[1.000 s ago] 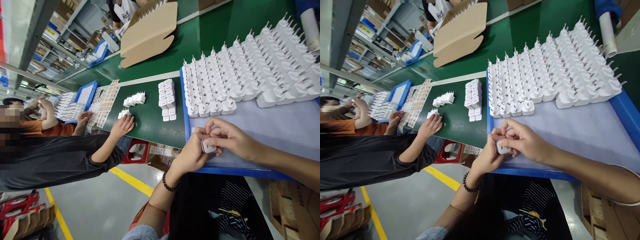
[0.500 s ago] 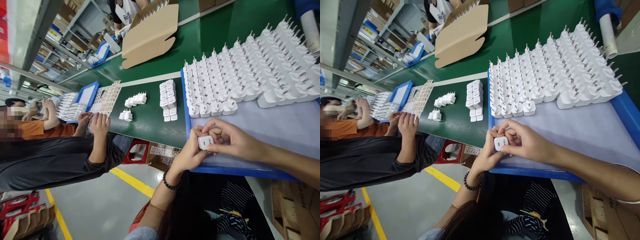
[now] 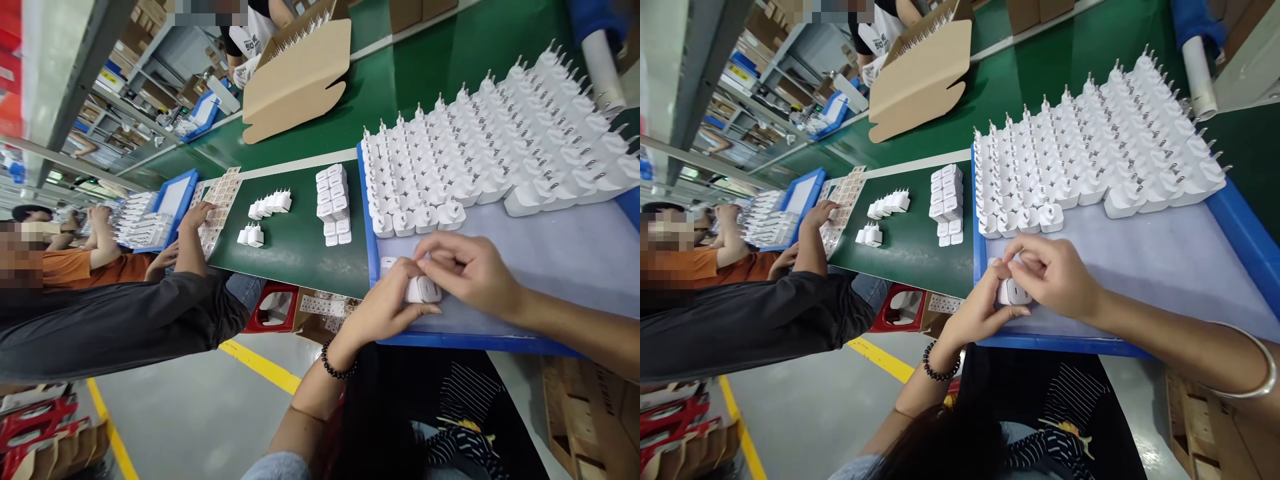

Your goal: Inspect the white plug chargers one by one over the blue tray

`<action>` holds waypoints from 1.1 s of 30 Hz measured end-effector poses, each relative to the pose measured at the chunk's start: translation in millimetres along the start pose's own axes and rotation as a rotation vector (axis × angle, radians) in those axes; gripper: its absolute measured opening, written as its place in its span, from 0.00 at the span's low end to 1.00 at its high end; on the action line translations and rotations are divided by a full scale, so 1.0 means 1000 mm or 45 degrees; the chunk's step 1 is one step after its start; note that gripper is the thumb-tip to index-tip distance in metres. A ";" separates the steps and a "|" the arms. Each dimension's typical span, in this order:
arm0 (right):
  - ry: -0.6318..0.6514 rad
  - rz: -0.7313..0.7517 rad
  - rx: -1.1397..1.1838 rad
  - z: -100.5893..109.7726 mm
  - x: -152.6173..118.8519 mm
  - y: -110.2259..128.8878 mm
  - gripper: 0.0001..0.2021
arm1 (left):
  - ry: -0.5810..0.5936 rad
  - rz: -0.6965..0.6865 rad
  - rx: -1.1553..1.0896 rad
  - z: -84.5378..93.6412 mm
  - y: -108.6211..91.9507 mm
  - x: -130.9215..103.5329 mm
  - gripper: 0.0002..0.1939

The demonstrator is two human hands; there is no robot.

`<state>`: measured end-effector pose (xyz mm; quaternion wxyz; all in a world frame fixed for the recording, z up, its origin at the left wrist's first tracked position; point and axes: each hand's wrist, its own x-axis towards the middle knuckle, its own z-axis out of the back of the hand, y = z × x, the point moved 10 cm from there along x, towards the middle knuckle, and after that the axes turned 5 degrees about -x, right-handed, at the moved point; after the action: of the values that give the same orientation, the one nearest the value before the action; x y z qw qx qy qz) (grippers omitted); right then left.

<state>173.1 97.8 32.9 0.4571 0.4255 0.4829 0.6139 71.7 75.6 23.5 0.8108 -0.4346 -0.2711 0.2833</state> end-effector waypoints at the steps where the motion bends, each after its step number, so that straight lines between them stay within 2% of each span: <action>1: -0.165 0.064 -0.035 0.017 0.000 0.007 0.05 | -0.036 -0.026 0.052 0.004 -0.002 0.002 0.20; 3: -0.452 0.149 0.017 0.051 -0.003 0.016 0.05 | -0.110 -0.083 0.196 0.011 -0.008 0.009 0.22; 5: -0.678 0.221 0.131 0.082 -0.006 0.021 0.05 | -0.104 -0.123 0.381 0.008 -0.016 0.020 0.24; 7: -0.873 0.326 0.211 0.109 -0.009 0.027 0.06 | 0.002 -0.158 0.562 -0.006 -0.027 0.038 0.24; 9: -1.039 0.417 0.214 0.129 -0.012 0.032 0.08 | 0.147 -0.184 0.732 -0.024 -0.038 0.061 0.19; 12: -1.184 0.488 0.185 0.145 -0.014 0.034 0.10 | 0.326 -0.225 1.011 -0.048 -0.050 0.095 0.10; 16: -1.201 0.486 0.304 0.149 -0.007 0.021 0.10 | 0.350 -0.251 1.292 -0.055 -0.050 0.136 0.11; 20: -1.142 0.438 0.410 0.141 0.002 0.008 0.09 | 0.354 -0.130 1.393 -0.054 -0.030 0.157 0.11; 23: -1.103 0.432 0.435 0.135 0.004 0.008 0.08 | 0.289 -0.072 1.438 -0.054 -0.022 0.159 0.11; 28: -1.127 0.443 0.479 0.141 0.000 0.011 0.09 | 0.156 -0.191 1.433 -0.056 -0.030 0.152 0.14; 33: -1.106 0.412 0.480 0.143 0.002 0.008 0.09 | 0.062 -0.270 1.425 -0.055 -0.029 0.152 0.16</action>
<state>308.8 128.2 65.0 0.4300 0.7865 0.2783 0.3450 221.1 137.8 51.8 0.9475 0.0844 -0.1033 0.2906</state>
